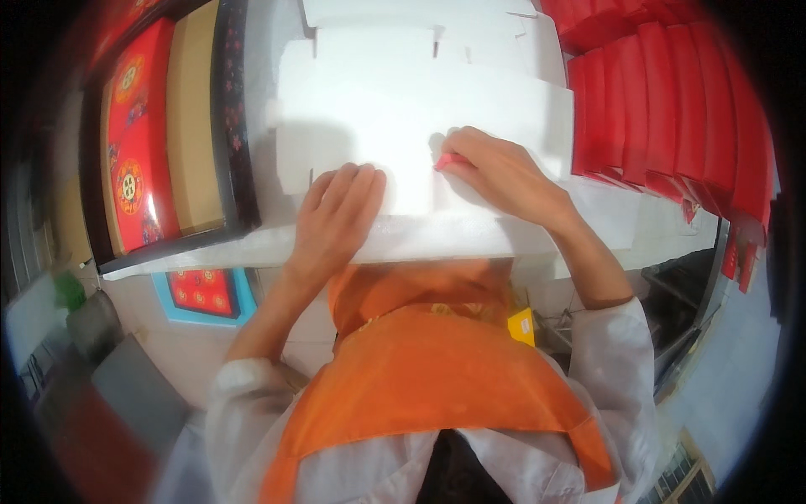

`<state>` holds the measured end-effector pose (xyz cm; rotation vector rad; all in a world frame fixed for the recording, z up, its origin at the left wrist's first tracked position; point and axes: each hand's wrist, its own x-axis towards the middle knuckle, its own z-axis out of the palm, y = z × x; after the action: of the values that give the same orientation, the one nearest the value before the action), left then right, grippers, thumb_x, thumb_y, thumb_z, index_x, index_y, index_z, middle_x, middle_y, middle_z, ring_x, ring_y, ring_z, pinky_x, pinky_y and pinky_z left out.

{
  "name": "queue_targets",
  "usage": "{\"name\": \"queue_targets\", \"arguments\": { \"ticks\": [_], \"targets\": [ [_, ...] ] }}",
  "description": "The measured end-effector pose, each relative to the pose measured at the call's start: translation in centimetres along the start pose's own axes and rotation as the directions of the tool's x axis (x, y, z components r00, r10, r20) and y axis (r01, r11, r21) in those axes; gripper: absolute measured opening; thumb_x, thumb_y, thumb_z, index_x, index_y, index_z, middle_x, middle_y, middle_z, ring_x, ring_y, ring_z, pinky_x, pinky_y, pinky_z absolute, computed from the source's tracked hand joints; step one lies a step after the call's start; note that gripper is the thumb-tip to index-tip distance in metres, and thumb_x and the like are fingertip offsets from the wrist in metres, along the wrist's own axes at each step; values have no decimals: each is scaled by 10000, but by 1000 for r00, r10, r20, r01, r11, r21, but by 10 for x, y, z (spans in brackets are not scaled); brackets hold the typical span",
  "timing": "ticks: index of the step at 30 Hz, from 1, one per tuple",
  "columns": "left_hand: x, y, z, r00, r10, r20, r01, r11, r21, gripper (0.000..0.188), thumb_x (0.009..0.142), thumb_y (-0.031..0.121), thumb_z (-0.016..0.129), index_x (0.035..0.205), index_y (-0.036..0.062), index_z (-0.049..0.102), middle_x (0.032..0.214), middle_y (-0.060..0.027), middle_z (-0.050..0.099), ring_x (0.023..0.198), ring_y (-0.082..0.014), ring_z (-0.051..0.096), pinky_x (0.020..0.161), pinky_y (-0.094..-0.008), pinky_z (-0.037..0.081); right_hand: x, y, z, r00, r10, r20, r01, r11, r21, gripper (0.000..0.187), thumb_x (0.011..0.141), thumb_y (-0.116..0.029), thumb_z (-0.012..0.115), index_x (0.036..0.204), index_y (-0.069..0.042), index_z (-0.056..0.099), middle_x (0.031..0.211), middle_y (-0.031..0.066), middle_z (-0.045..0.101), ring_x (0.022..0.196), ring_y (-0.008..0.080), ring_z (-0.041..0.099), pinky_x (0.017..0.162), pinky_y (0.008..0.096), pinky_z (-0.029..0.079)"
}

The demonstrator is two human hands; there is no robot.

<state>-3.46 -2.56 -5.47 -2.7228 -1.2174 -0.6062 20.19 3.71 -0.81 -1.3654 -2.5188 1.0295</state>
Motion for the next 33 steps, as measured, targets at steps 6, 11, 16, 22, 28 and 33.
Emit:
{"name": "queue_targets", "arguments": {
  "ticks": [6, 11, 16, 22, 28, 33],
  "targets": [
    [30, -6, -6, 963, 105, 250, -59, 981, -186, 262, 717, 60, 554, 974, 15, 561, 1054, -95, 550, 990, -231, 534, 754, -319, 465, -20, 4, -1, 973, -183, -143, 117, 917, -381, 245, 794, -216, 587, 955, -47, 513, 912, 110, 538, 862, 260, 523, 728, 338, 434],
    [49, -28, -3, 939, 180, 294, -70, 935, -348, 168, 808, 97, 543, 970, 53, 559, 925, -94, 590, 866, -229, 568, 737, -309, 483, 0, 1, 4, 953, -253, -167, 225, 960, -169, 290, 764, -183, 635, 1003, -66, 520, 833, 113, 556, 777, 263, 541, 673, 323, 451],
    [93, -49, -12, 650, -55, 758, 524, 755, -395, 185, 856, 172, 519, 1017, 94, 567, 884, -101, 612, 846, -233, 577, 739, -342, 465, 29, 1, -18, 963, 174, 208, -225, 939, 258, 315, 824, -232, 587, 1066, -54, 490, 818, 115, 595, 739, 257, 583, 694, 297, 476],
    [85, -62, 21, 929, -41, 367, 163, 937, -309, 340, 776, 213, 652, 1085, 100, 569, 973, -77, 595, 912, -204, 538, 813, -304, 412, 30, 1, 2, 988, 96, -123, -84, 992, 93, 328, 816, -216, 574, 1086, -54, 481, 1020, 134, 529, 881, 272, 559, 756, 352, 458],
    [74, -52, 24, 981, -81, 179, 115, 976, -185, 362, 774, 210, 640, 1101, 77, 562, 989, -77, 577, 935, -209, 520, 789, -314, 403, 27, 0, 9, 944, -80, -320, 28, 986, -165, 308, 788, -205, 593, 1055, -75, 513, 1010, 97, 526, 866, 271, 545, 736, 362, 460],
    [36, -37, -1, 977, 197, -88, -197, 980, 9, 352, 736, 125, 607, 1084, 76, 574, 991, -49, 565, 949, -198, 532, 776, -341, 401, 3, -4, 32, 769, -422, -480, 241, 887, -393, 270, 717, -129, 627, 971, -80, 550, 923, 47, 562, 833, 225, 543, 682, 326, 445]
  ]
}}
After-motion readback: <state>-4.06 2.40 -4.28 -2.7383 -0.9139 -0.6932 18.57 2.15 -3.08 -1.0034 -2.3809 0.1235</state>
